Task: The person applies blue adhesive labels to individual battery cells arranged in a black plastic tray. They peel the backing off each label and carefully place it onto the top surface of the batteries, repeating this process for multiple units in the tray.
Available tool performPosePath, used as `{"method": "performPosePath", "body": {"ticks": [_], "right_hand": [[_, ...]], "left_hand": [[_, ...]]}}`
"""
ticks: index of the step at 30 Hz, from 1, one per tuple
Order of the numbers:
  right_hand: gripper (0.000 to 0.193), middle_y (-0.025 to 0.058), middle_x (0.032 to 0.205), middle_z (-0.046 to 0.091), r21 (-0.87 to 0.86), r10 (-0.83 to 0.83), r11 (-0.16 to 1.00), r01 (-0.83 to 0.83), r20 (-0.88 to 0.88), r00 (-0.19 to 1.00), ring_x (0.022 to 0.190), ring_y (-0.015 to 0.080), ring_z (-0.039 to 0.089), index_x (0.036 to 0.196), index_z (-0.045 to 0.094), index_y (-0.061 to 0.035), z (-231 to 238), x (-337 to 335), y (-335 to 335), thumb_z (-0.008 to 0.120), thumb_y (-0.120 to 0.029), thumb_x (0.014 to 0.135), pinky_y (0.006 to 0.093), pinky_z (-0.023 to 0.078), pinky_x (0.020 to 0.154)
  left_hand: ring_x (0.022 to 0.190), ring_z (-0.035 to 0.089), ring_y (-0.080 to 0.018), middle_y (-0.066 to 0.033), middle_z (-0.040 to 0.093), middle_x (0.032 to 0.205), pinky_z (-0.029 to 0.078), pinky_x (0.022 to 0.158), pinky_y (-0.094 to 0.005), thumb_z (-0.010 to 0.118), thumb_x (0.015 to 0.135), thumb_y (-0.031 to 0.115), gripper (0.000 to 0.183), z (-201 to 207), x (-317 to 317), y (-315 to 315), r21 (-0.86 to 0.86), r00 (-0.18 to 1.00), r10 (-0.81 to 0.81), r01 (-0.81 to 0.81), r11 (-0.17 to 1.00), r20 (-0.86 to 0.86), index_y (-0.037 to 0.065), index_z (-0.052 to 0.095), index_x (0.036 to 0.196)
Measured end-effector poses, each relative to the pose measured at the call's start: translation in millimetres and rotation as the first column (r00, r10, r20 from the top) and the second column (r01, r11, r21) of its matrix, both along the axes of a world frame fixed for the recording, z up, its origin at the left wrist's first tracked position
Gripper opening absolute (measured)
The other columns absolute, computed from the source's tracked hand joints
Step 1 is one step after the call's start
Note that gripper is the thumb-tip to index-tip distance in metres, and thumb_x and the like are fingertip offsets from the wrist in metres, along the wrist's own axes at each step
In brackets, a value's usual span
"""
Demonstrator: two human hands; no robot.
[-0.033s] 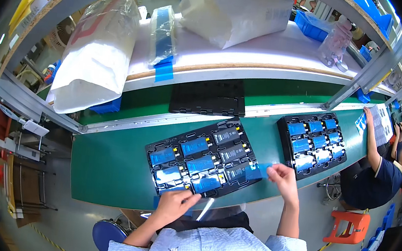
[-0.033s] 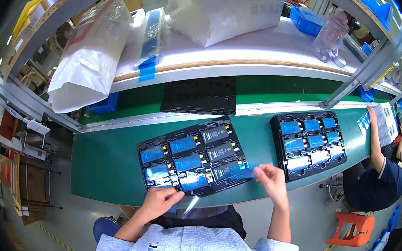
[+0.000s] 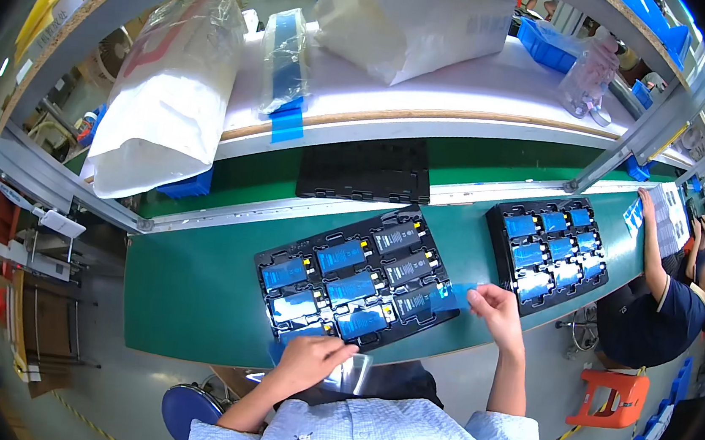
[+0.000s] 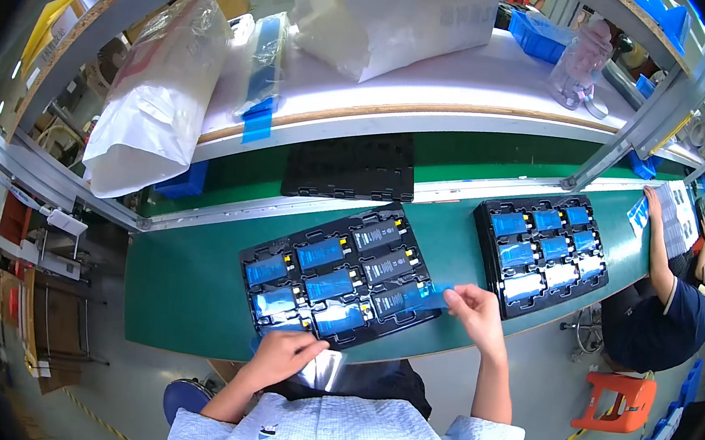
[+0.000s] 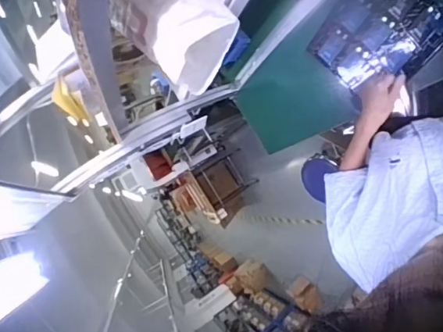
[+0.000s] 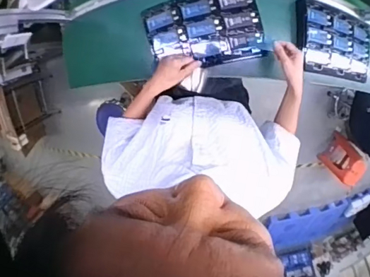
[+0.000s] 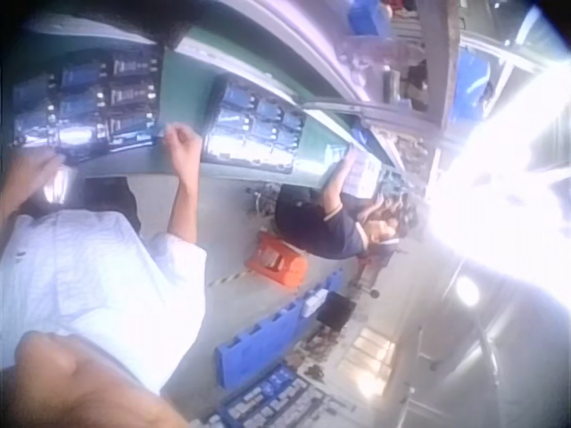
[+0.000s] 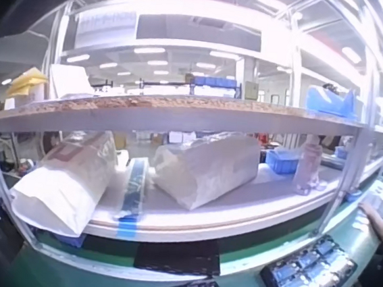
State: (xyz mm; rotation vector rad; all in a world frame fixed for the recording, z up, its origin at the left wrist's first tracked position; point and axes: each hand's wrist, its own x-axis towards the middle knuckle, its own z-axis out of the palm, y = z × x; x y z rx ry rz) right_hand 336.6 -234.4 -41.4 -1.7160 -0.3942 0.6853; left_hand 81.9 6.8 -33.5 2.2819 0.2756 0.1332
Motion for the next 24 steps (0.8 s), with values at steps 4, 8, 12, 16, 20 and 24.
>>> {"method": "performPosePath", "body": {"ticks": [4,8,12,16,20,24], "right_hand": [[0.024,0.0009,0.073,0.065,-0.081,0.133,0.988,-0.133,-0.008,0.991,0.064,0.0064,0.057,0.093,0.068,0.0041,-11.1,0.5,28.8,0.068,-0.019,0.089,0.0214,0.047,0.059],[0.026,0.0014,0.07,0.066,-0.184,0.202,0.965,-0.189,0.056,0.978,0.062,0.0061,0.058,0.09,0.07,0.0041,-23.3,1.6,38.5,0.069,-0.021,0.088,0.0228,0.047,0.056],[0.026,0.002,0.066,0.066,-0.179,0.201,0.966,-0.187,0.063,0.978,0.059,0.006,0.058,0.088,0.071,0.0035,-21.5,1.9,41.3,0.07,-0.022,0.088,0.0234,0.046,0.054],[0.026,0.0032,0.065,0.066,-0.214,0.206,0.96,-0.181,0.1,0.974,0.058,0.0071,0.059,0.088,0.071,0.0036,-21.1,2.1,43.1,0.07,-0.022,0.087,0.0244,0.047,0.054],[0.026,0.0041,0.064,0.066,-0.222,0.2,0.96,-0.17,0.124,0.972,0.057,0.0079,0.06,0.088,0.071,0.0035,-21.5,0.4,44.9,0.07,-0.022,0.087,0.0251,0.047,0.054],[0.026,0.0042,0.064,0.066,-0.225,0.202,0.959,-0.169,0.129,0.971,0.057,0.0079,0.06,0.087,0.071,0.0036,-20.9,-0.4,44.9,0.071,-0.022,0.087,0.025,0.047,0.053]], "left_hand": [[0.07,0.065,-0.0246,-0.0085,0.064,0.079,0.051,0.061,-0.0345,0.06,0.091,0.023,0.018,-13.2,28.5,-21.8,0.223,0.98,-0.159,0.13,0.966,0.119,0.006,0.064,0.096],[0.068,0.064,-0.0245,-0.0086,0.058,0.078,0.051,0.061,-0.0346,0.061,0.09,0.021,0.028,-21.7,49.2,-38.5,0.376,0.986,-0.123,0.073,0.924,0.111,0.006,0.062,0.114],[0.069,0.064,-0.0247,-0.009,0.056,0.078,0.052,0.062,-0.0356,0.061,0.09,0.021,0.032,-28.2,57.3,-44.2,0.37,0.994,-0.078,0.044,0.928,0.076,0.005,0.06,0.118],[0.071,0.064,-0.0256,-0.0103,0.056,0.08,0.052,0.063,-0.037,0.06,0.091,0.02,0.033,-28.3,57.8,-43.8,0.341,0.994,-0.078,0.05,0.939,0.07,0.004,0.059,0.119],[0.07,0.064,-0.0257,-0.0101,0.055,0.079,0.052,0.062,-0.0369,0.06,0.091,0.02,0.033,-28.9,58.0,-43.5,0.34,0.995,-0.078,0.051,0.939,0.066,0.004,0.059,0.12],[0.068,0.063,-0.0245,-0.0089,0.055,0.078,0.051,0.06,-0.036,0.059,0.091,0.021,0.034,-31.2,58.1,-43.3,0.356,0.992,-0.083,0.045,0.934,0.094,0.004,0.058,0.121]]}}
